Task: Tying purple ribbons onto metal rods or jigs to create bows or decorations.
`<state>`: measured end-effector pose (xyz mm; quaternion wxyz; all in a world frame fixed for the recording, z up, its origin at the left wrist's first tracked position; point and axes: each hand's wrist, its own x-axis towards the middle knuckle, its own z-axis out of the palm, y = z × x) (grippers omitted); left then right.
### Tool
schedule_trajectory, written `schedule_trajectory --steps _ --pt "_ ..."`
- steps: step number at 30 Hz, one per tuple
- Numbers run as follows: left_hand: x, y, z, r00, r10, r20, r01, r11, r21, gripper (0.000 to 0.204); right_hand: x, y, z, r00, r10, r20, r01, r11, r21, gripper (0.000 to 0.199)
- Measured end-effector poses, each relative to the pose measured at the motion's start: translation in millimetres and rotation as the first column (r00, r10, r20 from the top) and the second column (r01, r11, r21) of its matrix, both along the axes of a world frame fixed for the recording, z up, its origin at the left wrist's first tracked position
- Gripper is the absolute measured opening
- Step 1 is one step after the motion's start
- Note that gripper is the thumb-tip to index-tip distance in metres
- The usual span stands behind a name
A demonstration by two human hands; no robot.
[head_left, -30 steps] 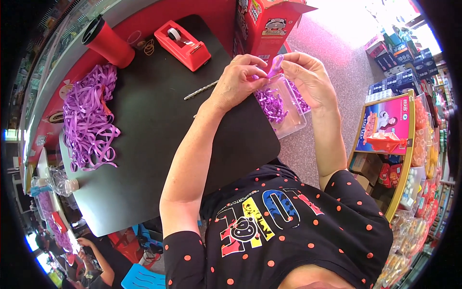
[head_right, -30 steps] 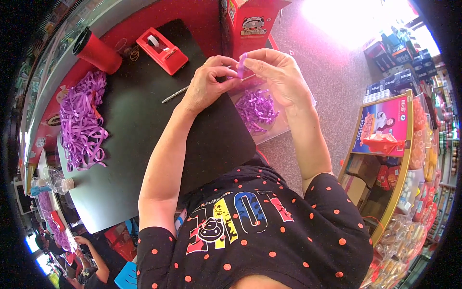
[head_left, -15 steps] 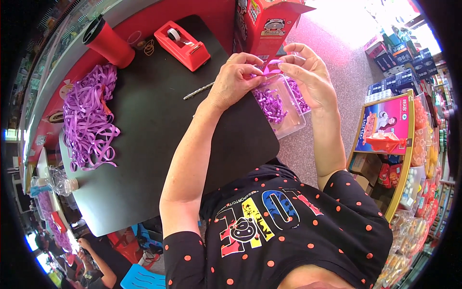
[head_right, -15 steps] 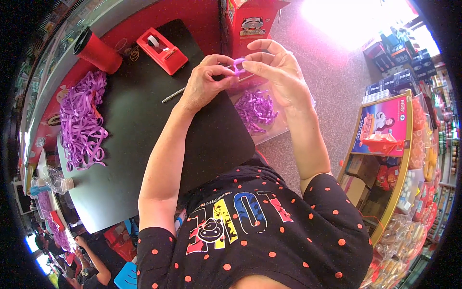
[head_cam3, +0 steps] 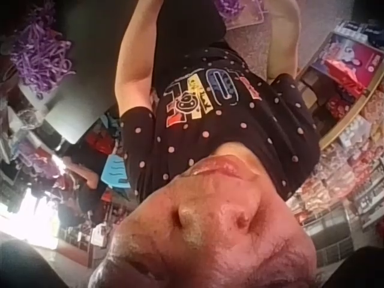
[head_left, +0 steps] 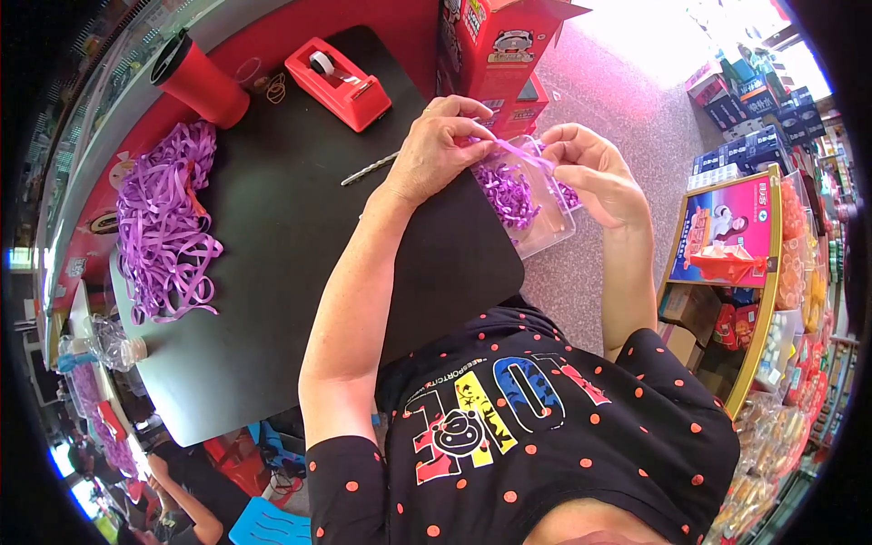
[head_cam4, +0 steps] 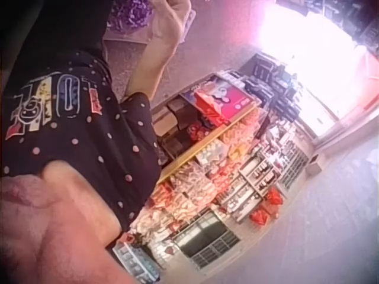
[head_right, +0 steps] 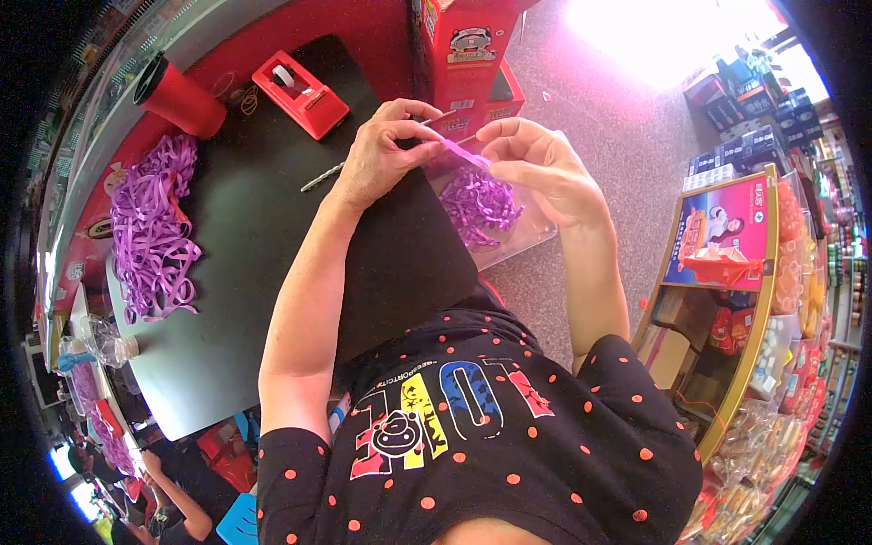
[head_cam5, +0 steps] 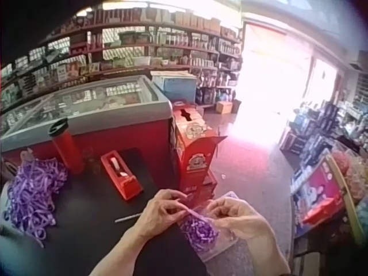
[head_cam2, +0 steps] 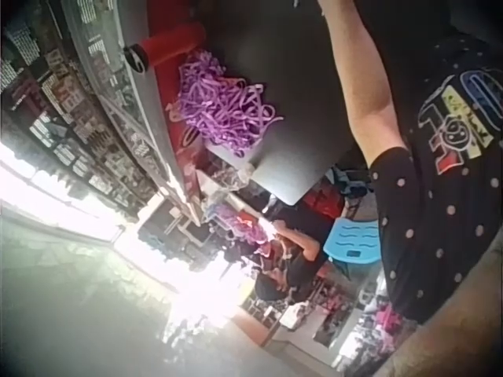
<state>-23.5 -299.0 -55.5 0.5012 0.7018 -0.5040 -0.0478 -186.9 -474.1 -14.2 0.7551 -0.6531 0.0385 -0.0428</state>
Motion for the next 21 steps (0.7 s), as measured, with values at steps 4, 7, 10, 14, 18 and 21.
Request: schedule_trajectory --steps 4,7,10,14,18,21 --pt "-1 -2 0 1.0 -0.01 0.003 0.01 1.0 0.009 0.012 7 1 -4 0.993 -0.054 0.109 0.018 0.952 0.305 0.03" --pt "2 -1 -1 1.0 0.004 -0.008 -0.004 1.0 0.008 0.012 9 0 -8 0.981 -0.18 0.076 0.162 0.967 0.197 0.028" --pt "2 0 -1 1.0 0.011 -0.01 -0.011 1.0 0.0 0.013 9 1 -13 0.977 -0.214 -0.002 0.214 0.977 0.013 0.025" --pt "1 0 -1 1.0 0.006 -0.012 -0.006 1.0 -0.015 0.013 5 2 -19 0.975 -0.2 -0.097 0.187 0.974 -0.126 0.021" --pt "2 0 -2 1.0 0.01 -0.012 -0.01 1.0 -0.001 0.013 8 0 -29 0.973 -0.191 -0.129 0.164 0.967 -0.195 0.019" --pt "1 0 -2 1.0 0.01 -0.021 -0.01 1.0 0.007 0.013 6 0 -34 0.966 -0.2 -0.163 0.158 0.958 -0.24 0.019"
